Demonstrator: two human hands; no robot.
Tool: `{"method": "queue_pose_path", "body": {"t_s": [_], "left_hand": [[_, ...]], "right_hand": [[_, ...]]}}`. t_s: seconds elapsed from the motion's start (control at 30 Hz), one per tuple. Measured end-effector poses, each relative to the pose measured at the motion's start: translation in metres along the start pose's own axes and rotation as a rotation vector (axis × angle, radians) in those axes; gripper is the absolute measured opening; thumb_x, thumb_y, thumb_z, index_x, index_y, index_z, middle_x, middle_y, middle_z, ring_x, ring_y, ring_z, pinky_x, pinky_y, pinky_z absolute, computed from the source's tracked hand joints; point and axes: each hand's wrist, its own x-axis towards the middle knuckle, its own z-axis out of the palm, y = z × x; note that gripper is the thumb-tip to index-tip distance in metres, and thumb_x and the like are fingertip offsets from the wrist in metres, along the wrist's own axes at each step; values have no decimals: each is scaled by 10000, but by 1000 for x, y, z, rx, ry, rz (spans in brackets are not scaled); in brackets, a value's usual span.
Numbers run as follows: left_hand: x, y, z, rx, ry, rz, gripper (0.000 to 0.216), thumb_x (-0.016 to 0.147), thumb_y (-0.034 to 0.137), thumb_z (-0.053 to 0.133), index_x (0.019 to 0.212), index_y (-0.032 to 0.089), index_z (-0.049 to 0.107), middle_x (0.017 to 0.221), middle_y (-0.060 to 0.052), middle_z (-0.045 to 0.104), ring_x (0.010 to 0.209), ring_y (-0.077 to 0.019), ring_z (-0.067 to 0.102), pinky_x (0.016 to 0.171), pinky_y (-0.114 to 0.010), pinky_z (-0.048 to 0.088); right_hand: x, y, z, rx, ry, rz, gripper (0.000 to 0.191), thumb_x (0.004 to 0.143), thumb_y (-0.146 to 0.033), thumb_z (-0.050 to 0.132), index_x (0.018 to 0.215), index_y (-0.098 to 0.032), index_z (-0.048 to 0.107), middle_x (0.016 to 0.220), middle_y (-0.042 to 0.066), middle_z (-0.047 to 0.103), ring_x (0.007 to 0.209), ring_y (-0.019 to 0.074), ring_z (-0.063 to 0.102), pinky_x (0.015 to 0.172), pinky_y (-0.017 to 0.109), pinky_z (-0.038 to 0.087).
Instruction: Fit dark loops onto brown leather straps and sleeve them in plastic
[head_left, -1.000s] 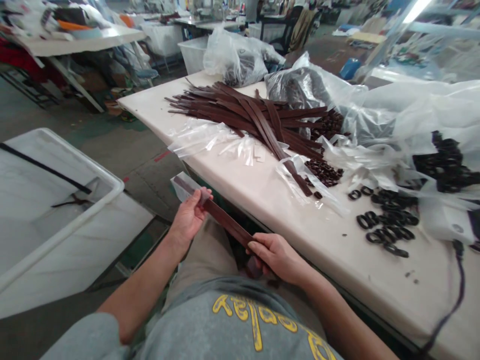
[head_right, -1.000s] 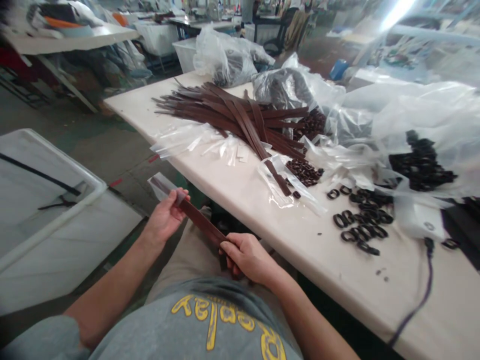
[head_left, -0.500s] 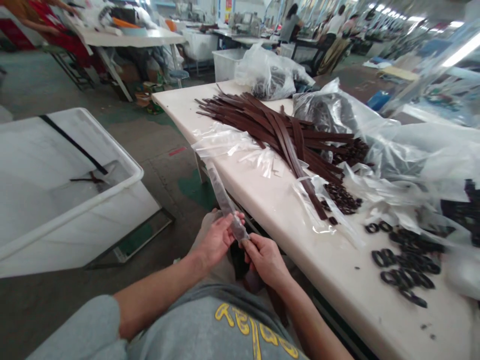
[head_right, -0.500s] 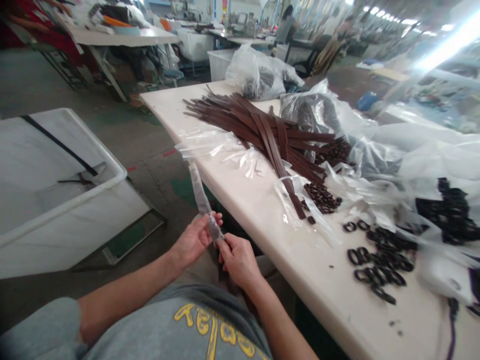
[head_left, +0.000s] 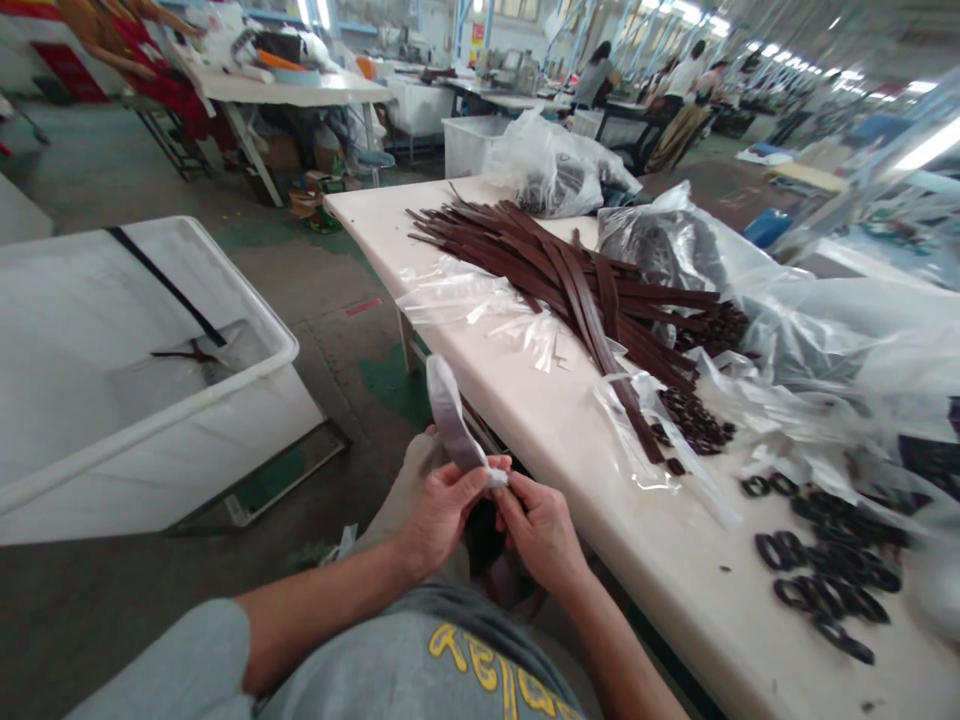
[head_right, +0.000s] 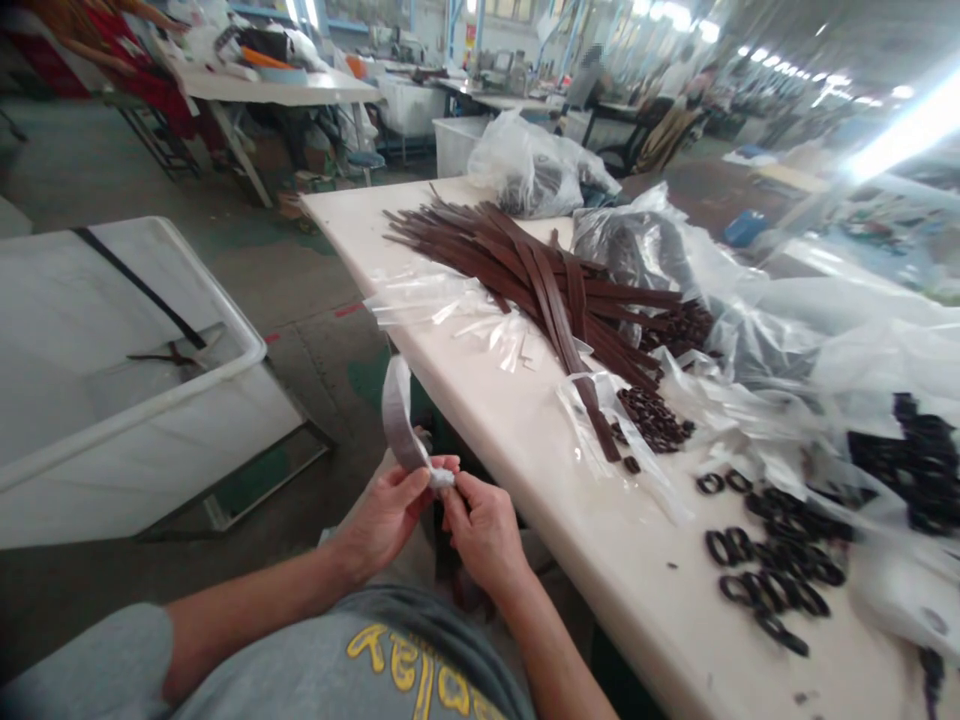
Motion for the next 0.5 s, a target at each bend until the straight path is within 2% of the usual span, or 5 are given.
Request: {"method": "queue_pose_path", "body": {"t_s": [0.07,0.2,0.3,0.4,0.5], "left_hand": [[-4,2,0,6,-18,24,348,681,291,849,978,132,761,1041,-105,756,887,-209,706,797,-282,551],[11,31,-5,-97,138,135,288,744,312,805,969,145,736,989,-82,765,816,-172,719,742,-256,567],[18,39,-4,-81,162,48,226,808,318,747,903,114,726,888,-91,770,745,-170,720,680,-249,575],[15,29,0,-67,156,-13,211,829,310,725,894,110,724,867,-91,771,709,-165,717,640,-241,570],[9,12,7,-50,140,-47,232,807,332,748,878,112,729,848,-89,768,713,-164,714,639,-232,560]], "right_hand": [[-3,1,-6,-67,-23,-29,329,947,-393,438,699,-201,535,556,-27,557,429,107,520,442,204,385],[-20,0,-22,-204,-99,-23,345,945,-377,438,660,-203,524,540,-24,541,470,116,499,464,211,360],[-37,-5,-40,-121,-193,78,366,963,-400,404,690,-198,538,584,-12,582,494,123,515,486,219,390],[-55,-7,-59,161,-306,158,413,999,-459,315,893,-190,610,803,31,683,639,154,613,580,241,488],[-69,0,-61,263,-289,120,422,980,-511,384,1186,-198,579,948,50,705,784,185,657,697,279,527]]}}
